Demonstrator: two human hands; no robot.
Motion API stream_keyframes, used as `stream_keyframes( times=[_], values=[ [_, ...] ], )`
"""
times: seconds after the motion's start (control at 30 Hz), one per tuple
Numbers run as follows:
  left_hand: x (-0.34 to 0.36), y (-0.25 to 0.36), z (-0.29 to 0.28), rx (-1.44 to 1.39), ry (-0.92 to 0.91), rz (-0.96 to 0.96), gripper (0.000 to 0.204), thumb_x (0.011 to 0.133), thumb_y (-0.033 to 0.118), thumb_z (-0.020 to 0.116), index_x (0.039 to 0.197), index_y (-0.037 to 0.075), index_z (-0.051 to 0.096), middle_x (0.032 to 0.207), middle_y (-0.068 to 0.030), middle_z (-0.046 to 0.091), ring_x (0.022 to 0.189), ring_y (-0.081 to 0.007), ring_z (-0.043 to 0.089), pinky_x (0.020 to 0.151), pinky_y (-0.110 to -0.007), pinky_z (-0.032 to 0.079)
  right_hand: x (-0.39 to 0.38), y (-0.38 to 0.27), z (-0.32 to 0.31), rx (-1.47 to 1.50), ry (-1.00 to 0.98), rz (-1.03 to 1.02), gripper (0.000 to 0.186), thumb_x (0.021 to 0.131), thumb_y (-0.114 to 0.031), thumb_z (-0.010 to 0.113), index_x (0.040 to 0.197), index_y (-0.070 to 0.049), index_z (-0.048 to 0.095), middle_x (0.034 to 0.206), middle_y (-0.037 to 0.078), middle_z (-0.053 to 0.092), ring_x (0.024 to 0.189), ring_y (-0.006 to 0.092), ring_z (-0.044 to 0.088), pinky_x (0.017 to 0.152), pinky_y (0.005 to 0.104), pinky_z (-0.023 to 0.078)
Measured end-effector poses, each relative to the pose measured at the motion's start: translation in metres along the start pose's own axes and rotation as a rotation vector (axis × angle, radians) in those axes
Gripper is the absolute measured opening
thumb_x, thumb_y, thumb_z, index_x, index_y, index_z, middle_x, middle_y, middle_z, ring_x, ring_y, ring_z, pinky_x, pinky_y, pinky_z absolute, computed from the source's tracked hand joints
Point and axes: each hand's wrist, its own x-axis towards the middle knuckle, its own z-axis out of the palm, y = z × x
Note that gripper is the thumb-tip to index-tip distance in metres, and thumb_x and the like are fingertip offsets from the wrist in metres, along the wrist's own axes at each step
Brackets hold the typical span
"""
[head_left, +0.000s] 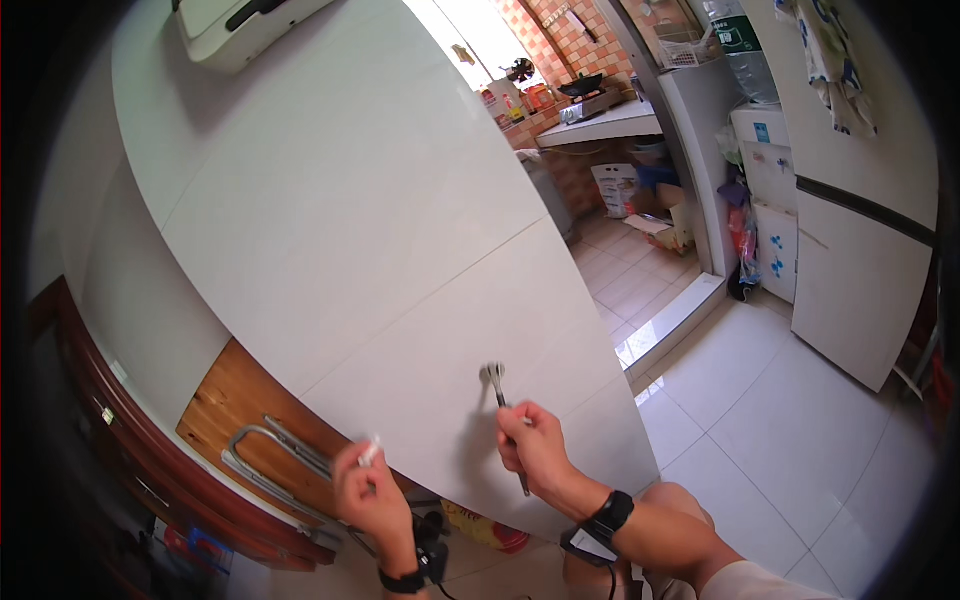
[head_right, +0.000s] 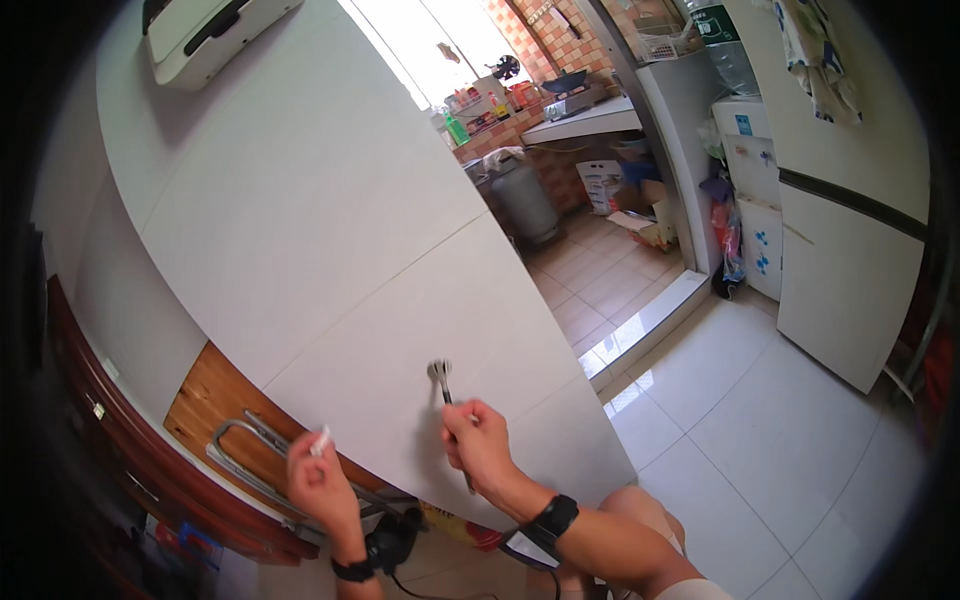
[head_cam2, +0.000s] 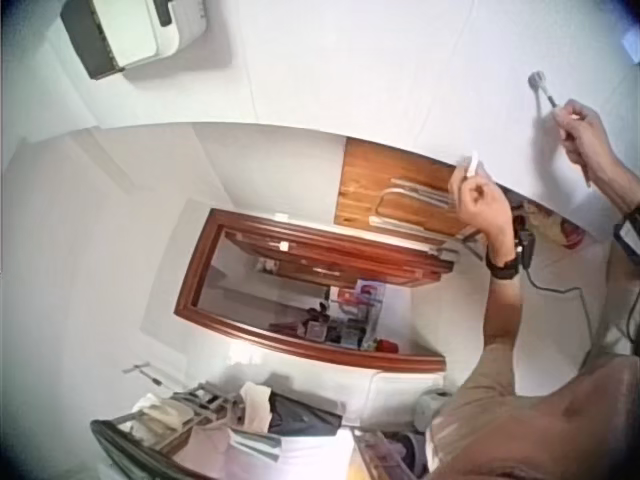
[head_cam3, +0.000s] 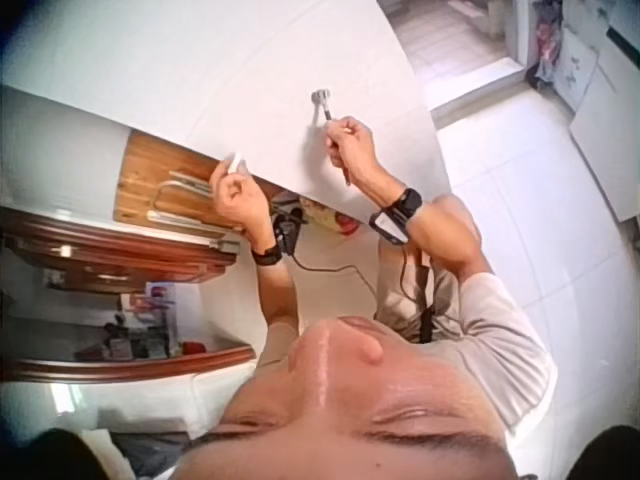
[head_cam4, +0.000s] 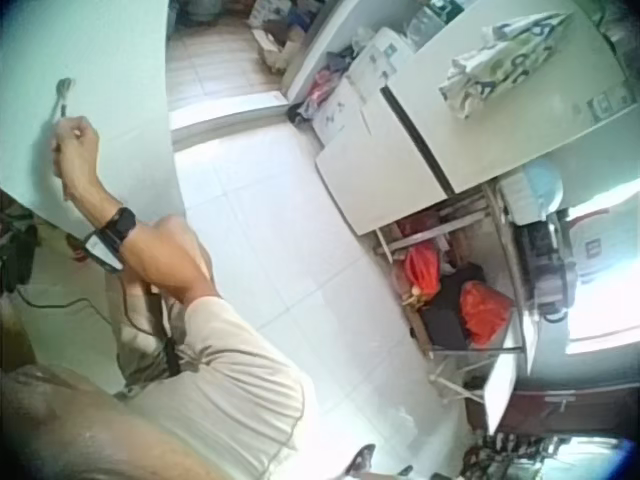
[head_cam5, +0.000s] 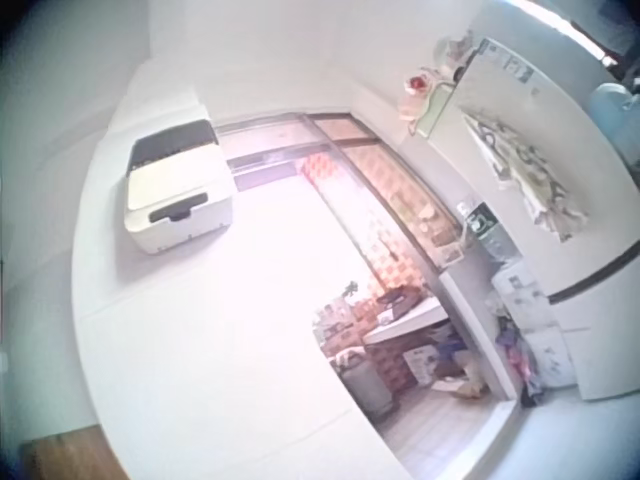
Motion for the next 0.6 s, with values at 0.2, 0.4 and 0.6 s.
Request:
stream_keyframes(
  times=[0.2,0.4,0.6],
  values=[
    [0.111,0.073,0.098,-0.084,-0.181,0.452,0.020,0.079,-0.012,0.071,0.073,0.000,0.057,0.099,-0.0131,0.071,0.090,-0.0323,0.065,0.073,-0.038,0.054,0.010,-0.032,-0.012,-0.014,-0.026,-0.059,0.023,0.100,-0.018,0.066,0.087,-0.009,0.049,0.071,0.002,0.057,0.046,0.0062,0.041,0.037,0.0240,0.026],
    [0.139,0.126,0.182,-0.233,-0.244,0.519,0.019,0.079,-0.013,0.069,0.072,0.000,0.057,0.097,-0.0130,0.071,0.090,-0.0294,0.066,0.074,-0.035,0.054,0.024,-0.065,-0.006,0.085,0.033,-0.135,0.024,0.101,-0.018,0.064,0.086,-0.010,0.047,0.069,0.003,0.055,0.045,0.0073,0.037,0.039,0.0245,0.023],
    [0.082,0.131,0.205,-0.152,-0.403,0.607,0.018,0.068,-0.017,0.056,0.074,0.000,0.056,0.094,-0.0154,0.066,0.089,-0.0365,0.059,0.076,-0.043,0.049,0.029,-0.048,-0.070,0.007,-0.027,-0.152,0.024,0.100,-0.021,0.067,0.085,-0.010,0.051,0.067,0.002,0.057,0.044,0.0064,0.039,0.038,0.0248,0.024]
  ],
)
